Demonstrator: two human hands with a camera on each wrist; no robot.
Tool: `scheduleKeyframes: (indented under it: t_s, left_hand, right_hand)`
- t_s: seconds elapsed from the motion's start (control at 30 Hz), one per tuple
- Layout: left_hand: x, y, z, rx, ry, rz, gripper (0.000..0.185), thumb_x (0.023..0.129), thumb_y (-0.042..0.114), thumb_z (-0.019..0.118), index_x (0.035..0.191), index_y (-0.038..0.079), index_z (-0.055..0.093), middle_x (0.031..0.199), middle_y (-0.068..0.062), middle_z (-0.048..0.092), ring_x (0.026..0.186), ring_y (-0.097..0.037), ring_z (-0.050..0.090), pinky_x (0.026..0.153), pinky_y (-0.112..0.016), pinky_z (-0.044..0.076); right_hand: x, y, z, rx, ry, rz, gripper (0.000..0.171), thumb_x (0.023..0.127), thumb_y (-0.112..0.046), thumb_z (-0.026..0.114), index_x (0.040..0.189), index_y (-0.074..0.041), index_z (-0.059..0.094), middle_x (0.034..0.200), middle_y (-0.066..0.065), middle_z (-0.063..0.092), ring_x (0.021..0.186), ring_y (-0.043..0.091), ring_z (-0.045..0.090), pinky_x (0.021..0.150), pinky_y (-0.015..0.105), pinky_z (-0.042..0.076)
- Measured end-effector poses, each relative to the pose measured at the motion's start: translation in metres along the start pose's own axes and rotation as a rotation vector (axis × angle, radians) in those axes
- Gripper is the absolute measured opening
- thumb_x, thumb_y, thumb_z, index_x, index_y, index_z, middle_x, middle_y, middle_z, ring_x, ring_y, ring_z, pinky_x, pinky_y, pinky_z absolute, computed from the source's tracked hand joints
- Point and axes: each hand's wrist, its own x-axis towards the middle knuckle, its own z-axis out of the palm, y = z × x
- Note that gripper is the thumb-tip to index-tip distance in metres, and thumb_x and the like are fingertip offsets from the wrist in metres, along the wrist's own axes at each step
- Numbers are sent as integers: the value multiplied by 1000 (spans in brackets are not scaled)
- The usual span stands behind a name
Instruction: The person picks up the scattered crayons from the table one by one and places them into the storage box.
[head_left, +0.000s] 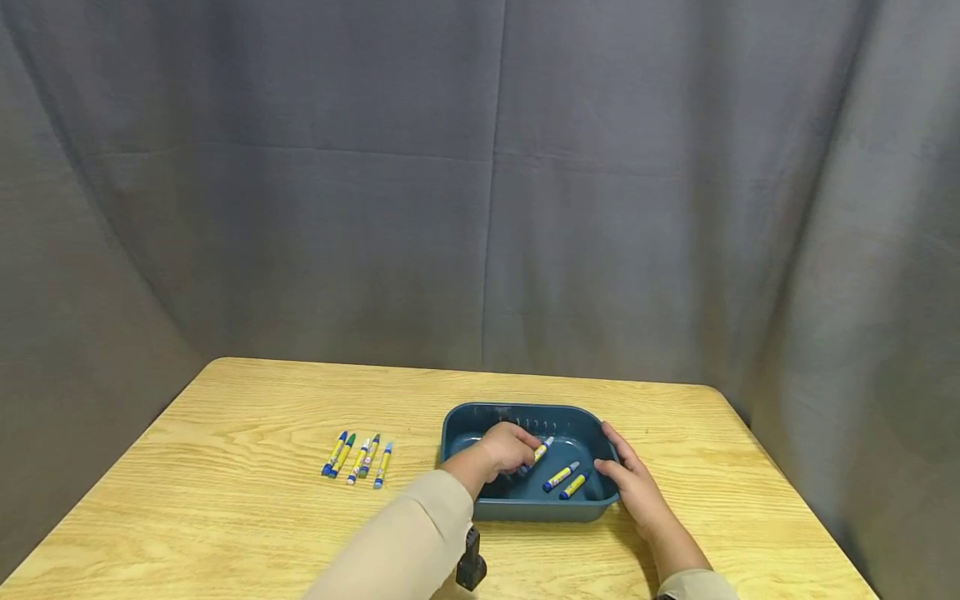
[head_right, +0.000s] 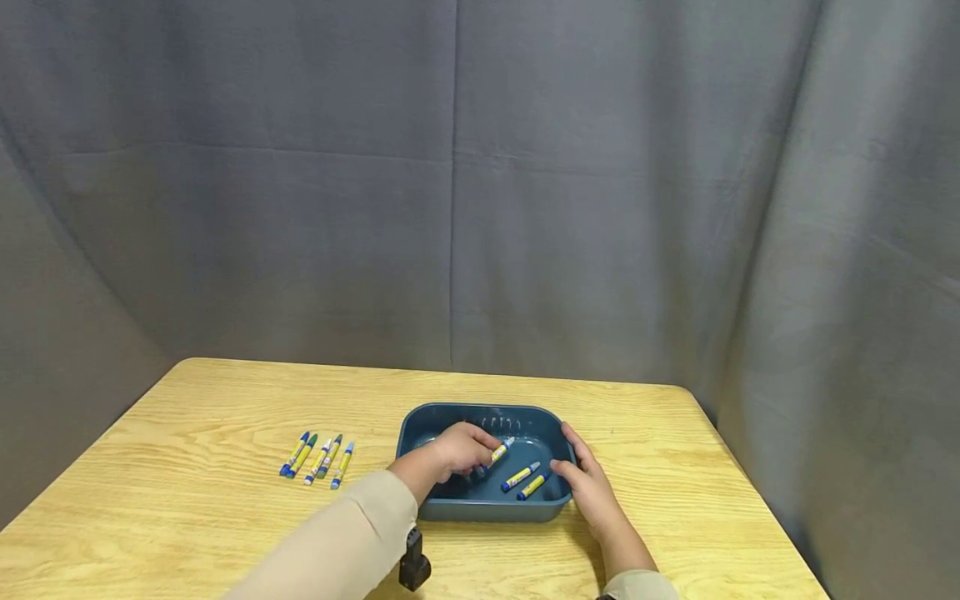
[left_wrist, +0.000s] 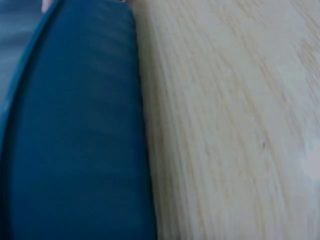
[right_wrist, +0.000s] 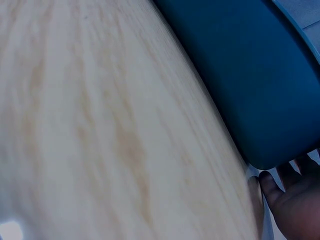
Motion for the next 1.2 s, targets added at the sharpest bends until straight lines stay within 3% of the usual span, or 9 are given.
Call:
scheduleKeyframes:
  t_s: [0.2, 0.37, 0.4, 0.57, 0.6, 0.63, 0.67, 0.93, 1.2]
  left_hand:
    - [4, -4, 9, 114, 3, 11, 32, 79, -9, 61, 108, -4, 72, 90, -8, 69, 57, -9, 43, 50, -20, 34]
    - [7, -5, 12, 307, 3, 84, 28, 77, -6, 66, 104, -3, 74, 102, -12, 73, 87, -17, 62, 72, -27, 52]
    - [22, -17, 14, 346, 3, 138, 26, 77, -2, 67, 102, 1, 75, 101, -8, 74, 90, -16, 63, 75, -28, 53]
    - [21, -14, 16, 460, 9, 164, 26, 78, 0, 67, 103, 4, 76, 103, -6, 74, 104, -22, 66, 88, -33, 54]
    - [20, -13, 16, 463, 7, 162, 26, 79, 0, 67, 103, 4, 76, 105, -7, 74, 107, -23, 65, 89, -34, 53]
    - [5, 0, 14, 465, 0, 120, 27, 79, -3, 67, 106, 0, 74, 108, -11, 73, 111, -27, 63, 94, -37, 52]
    - [4, 0, 14, 466, -6, 120, 27, 80, -2, 67, 107, 0, 74, 109, -11, 73, 112, -27, 63, 94, -37, 52]
    - [-1, -3, 8, 442, -28, 116, 31, 82, 0, 69, 113, -3, 71, 116, -15, 70, 116, -30, 61, 96, -41, 52]
    - [-3, 4, -11, 395, -18, 158, 35, 79, -2, 68, 114, -2, 70, 120, -15, 68, 110, -29, 62, 90, -40, 53]
  right_hand:
    - [0, -2, 2, -3, -9, -6, 68, 95, -14, 52, 157, -12, 22, 165, 15, 9, 151, 40, 3, 120, 57, 10]
    - [1, -3, 1, -11, 7, -4, 67, 95, -15, 52, 156, -14, 24, 165, 12, 11, 152, 39, 4, 121, 57, 10]
    - [2, -3, 1, -13, 9, -5, 68, 95, -15, 53, 156, -14, 24, 165, 12, 11, 152, 39, 4, 121, 57, 10]
    - [3, -3, 0, -15, 4, -8, 68, 95, -15, 53, 157, -14, 23, 165, 13, 10, 151, 40, 3, 120, 58, 9]
    - [3, -2, 0, -13, 3, -9, 68, 95, -14, 53, 157, -13, 23, 165, 14, 9, 151, 40, 3, 120, 58, 9]
    - [3, -2, 1, -8, 3, -5, 68, 95, -14, 53, 157, -13, 23, 165, 13, 9, 151, 40, 3, 121, 58, 9]
    - [2, -2, 1, -7, 4, 0, 68, 95, -13, 52, 157, -13, 23, 165, 13, 9, 151, 40, 3, 121, 57, 8]
    - [0, -1, 3, 3, 4, 2, 69, 94, -13, 53, 157, -12, 23, 165, 14, 8, 151, 40, 1, 121, 57, 7]
    - [-1, 0, 0, -11, 13, 17, 68, 95, -16, 52, 157, -14, 23, 166, 11, 8, 152, 38, 0, 121, 57, 6]
